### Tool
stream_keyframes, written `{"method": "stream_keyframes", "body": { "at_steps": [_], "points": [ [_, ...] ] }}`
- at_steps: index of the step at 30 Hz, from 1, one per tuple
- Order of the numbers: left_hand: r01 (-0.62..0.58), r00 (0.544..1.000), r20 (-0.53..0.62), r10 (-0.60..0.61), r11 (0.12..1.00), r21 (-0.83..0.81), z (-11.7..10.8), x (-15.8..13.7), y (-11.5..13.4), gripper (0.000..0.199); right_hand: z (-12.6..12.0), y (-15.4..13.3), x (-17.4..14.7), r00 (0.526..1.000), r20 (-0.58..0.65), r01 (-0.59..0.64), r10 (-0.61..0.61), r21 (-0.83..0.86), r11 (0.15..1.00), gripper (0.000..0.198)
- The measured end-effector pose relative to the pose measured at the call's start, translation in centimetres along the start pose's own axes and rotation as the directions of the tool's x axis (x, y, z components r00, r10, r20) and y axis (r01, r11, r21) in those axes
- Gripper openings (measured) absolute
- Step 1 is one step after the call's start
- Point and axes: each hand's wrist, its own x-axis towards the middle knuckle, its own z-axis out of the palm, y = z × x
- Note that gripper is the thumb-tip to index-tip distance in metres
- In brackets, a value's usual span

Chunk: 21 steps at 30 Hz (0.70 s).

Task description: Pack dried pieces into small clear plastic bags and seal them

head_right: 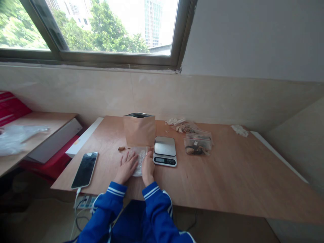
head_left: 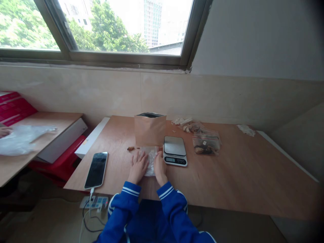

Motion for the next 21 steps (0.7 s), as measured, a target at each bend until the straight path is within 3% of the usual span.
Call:
{"method": "stream_keyframes", "body": {
  "at_steps": [2,5,7,9,13,16,18,21],
  "points": [
    [0.023,0.992,-0.118,-0.032,0.997,-0.071,-1.0,0.8,-0.5,0.034,-0.2,0.1,-0.5,0.999,-0.034,0.030,-0.030,-0.005,1.000,0.022],
    [0.137,0.942,-0.289,-0.173,0.980,-0.142,-2.2,2.5,-1.9,0.038,-0.8,0.9,-1.7,0.972,-0.194,0.147,-0.133,0.060,0.987,0.023],
    [0.216,0.921,-0.295,-0.255,0.964,-0.158,-2.5,3.5,-3.2,0.042,-1.3,1.9,-2.7,0.930,-0.308,0.253,-0.199,0.145,0.957,0.021],
    [0.216,0.925,-0.269,-0.267,0.955,-0.205,-2.4,4.2,-4.5,0.033,-2.0,3.3,-3.6,0.899,-0.377,0.326,-0.223,0.235,0.916,0.020],
    [0.191,0.923,-0.278,-0.265,0.945,-0.267,-2.4,4.8,-5.6,0.018,-3.2,7.5,-5.0,0.882,-0.431,0.353,-0.193,0.330,0.875,0.019],
    [0.155,0.888,-0.363,-0.282,0.927,-0.341,-4.2,5.1,-3.8,0.028,-3.7,11.3,-5.6,0.880,-0.455,0.307,-0.134,0.331,0.892,0.019],
    [0.018,0.811,-0.520,-0.266,0.901,-0.434,-6.5,5.8,-1.4,0.034,-4.1,13.7,-5.9,0.869,-0.487,0.265,-0.090,0.305,0.915,0.019],
    [-0.192,0.741,-0.659,-0.129,0.900,-0.392,-10.5,8.2,3.1,0.033,-5.0,16.7,-6.2,0.849,-0.527,0.216,-0.042,0.272,0.938,0.018]
  ]
}}
